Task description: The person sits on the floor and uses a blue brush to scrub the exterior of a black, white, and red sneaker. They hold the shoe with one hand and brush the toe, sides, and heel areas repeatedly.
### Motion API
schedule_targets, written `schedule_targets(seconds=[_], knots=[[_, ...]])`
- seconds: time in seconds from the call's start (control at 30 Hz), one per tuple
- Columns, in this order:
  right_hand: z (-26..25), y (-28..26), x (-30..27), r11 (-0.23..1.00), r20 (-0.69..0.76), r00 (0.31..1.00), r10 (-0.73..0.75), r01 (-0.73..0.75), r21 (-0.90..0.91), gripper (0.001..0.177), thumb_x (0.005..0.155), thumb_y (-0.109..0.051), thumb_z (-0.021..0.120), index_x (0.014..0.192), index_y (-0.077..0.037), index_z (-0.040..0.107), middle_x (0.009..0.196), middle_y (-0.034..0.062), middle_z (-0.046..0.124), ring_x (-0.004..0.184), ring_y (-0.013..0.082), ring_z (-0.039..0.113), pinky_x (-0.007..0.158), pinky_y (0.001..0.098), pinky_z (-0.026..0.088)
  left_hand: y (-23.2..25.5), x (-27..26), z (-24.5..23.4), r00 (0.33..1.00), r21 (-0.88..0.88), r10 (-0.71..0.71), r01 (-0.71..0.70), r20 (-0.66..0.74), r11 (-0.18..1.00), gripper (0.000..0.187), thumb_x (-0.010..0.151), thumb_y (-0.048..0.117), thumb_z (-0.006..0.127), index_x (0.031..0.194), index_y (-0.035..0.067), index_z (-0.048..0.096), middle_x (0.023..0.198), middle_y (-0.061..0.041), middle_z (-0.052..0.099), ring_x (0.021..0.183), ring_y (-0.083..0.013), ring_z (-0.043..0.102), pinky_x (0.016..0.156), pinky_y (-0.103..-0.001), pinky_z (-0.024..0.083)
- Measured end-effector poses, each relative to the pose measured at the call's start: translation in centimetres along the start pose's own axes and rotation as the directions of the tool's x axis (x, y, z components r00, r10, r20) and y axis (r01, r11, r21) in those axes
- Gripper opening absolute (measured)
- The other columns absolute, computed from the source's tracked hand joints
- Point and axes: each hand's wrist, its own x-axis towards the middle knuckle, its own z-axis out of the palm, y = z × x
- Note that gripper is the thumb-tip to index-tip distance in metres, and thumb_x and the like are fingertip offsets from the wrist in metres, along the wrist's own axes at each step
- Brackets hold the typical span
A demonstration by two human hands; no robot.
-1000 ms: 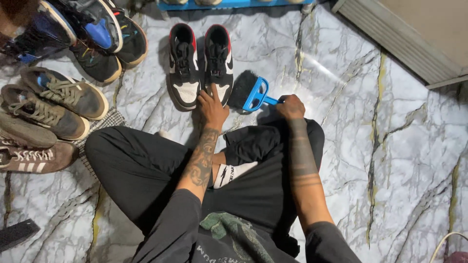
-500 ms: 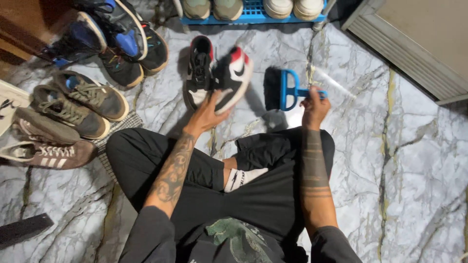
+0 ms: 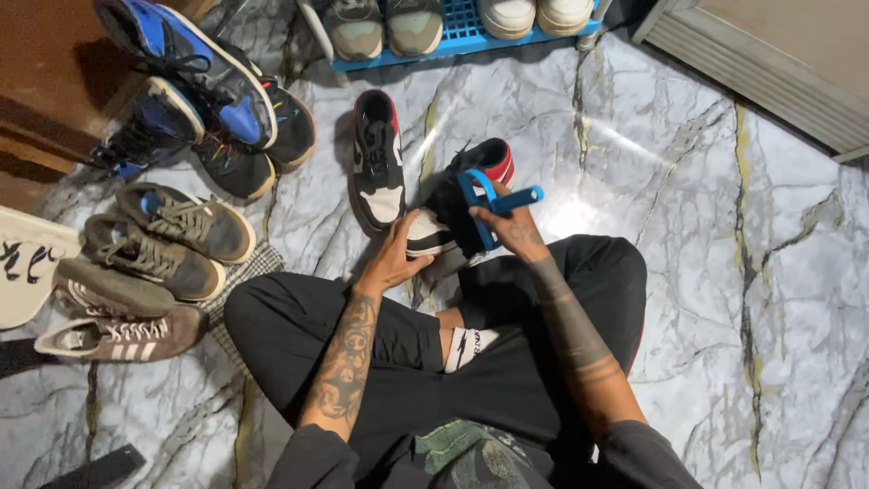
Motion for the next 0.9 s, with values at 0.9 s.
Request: schedule_targets(seconds=[0.9], knots=[[1.7, 11.1, 0.7, 0.971, -0.07, 0.981, -0.18, 0.166, -0.171, 0.031, 0.078, -0.024, 0.089, 0.1, -0.007, 0.075, 0.096, 0.0148, 0.078, 0.103, 0.0297, 0.072, 0.103, 0.0438, 0.05, -4.6, 3.1, 1.3, 0.999, 0.002, -0.049, 0.049, 0.013, 0.999, 0.092, 0.079, 0.04, 0.081, 0.153, 0.004, 0.04, 0.148, -0.031, 0.045, 0.14, -0.0467, 0.042, 0.118, -0.053, 0.035]])
